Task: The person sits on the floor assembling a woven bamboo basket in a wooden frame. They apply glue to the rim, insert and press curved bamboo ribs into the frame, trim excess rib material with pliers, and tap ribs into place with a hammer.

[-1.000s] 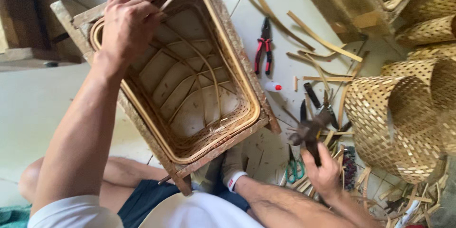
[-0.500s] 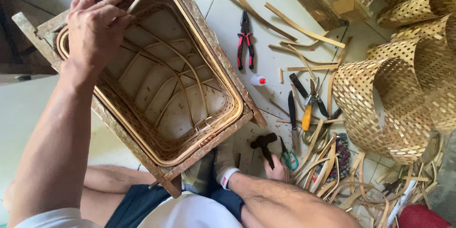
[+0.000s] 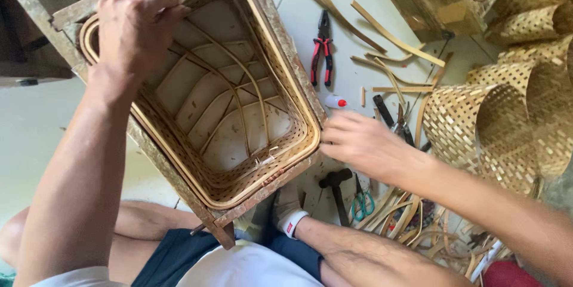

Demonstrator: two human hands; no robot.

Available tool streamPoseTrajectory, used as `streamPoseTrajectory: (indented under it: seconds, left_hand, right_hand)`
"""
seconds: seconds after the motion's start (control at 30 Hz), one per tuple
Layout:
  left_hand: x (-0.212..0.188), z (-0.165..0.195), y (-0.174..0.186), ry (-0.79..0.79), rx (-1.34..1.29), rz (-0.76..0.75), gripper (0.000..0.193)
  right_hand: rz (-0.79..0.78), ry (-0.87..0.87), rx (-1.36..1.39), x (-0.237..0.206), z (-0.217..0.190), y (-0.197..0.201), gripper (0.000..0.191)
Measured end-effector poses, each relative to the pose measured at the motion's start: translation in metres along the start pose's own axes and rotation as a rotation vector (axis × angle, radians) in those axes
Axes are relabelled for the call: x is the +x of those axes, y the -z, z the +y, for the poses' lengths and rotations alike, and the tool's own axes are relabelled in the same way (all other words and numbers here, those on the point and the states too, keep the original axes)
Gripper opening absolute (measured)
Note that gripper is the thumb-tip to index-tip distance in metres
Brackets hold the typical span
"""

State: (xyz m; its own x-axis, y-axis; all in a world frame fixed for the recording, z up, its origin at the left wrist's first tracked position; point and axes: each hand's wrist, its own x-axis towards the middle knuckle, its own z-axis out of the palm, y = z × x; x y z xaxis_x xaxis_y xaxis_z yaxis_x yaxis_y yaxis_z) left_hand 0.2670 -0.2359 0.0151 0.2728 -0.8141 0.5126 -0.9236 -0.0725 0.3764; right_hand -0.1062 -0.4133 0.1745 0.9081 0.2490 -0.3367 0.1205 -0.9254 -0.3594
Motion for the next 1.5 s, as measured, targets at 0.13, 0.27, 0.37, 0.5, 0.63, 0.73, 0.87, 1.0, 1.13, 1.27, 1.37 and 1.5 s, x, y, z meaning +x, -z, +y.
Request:
streamPoseTrajectory:
  seconds: [0.13,0.27,0.37,0.5,0.63,0.73,0.87,1.0,1.13,1.27,1.37,1.5]
  left_hand:
    - [0.001,-0.001,-0.004,0.049,-0.041,0.005,0.007]
    - [0.005,-0.003,-0.005,0.091,-0.016,-0.022,0.004]
    - [0.007,-0.002,-0.005,0.094,-0.033,-0.048,0.008]
    - [0.007,0.001,0.001,0.105,-0.04,-0.067,0.01]
    - [0.012,0.006,0.006,0.111,-0.057,-0.085,0.006]
    - [0.017,0.011,0.012,0.215,-0.154,-0.181,0.01]
    - [0.016,0.012,0.013,0.024,-0.065,-0.018,0.002]
    - [0.01,0.006,-0.001,0.291,-0.095,-0.153,0.01]
    - [0.006,-0.001,-0.012,0.144,-0.131,-0.005,0.009]
    - [0.012,0.0,-0.012,0.187,-0.112,-0.045,0.009]
    - [0.014,0.0,-0.011,0.08,-0.024,0.045,0.01]
    - [0.012,-0.003,-0.018,0.121,0.006,-0.087,0.013]
  right_hand:
    - [-0.349,0.205,-0.32,0.063,0.007,-0.011,0.017]
    - [-0.606,0.203,-0.307,0.089,0.024,-0.036,0.01]
    - [-0.555,0.266,-0.252,0.094,0.039,-0.047,0.01]
    - [-0.474,0.316,-0.143,0.088,0.048,-0.05,0.011]
    - [-0.494,0.285,-0.08,0.085,0.045,-0.047,0.012]
    - [-0.533,0.215,-0.059,0.083,0.044,-0.042,0.015]
    - [-0.36,0.282,-0.107,0.082,0.04,-0.032,0.008]
    - [-0.348,0.202,0.175,0.097,0.001,-0.046,0.017]
    - [-0.15,0.013,0.794,0.123,-0.063,-0.087,0.029]
    - [-0.127,-0.132,0.844,0.136,-0.087,-0.116,0.031]
    - [-0.077,-0.183,0.825,0.135,-0.092,-0.122,0.028]
    - [-0.037,-0.212,0.784,0.132,-0.096,-0.12,0.024]
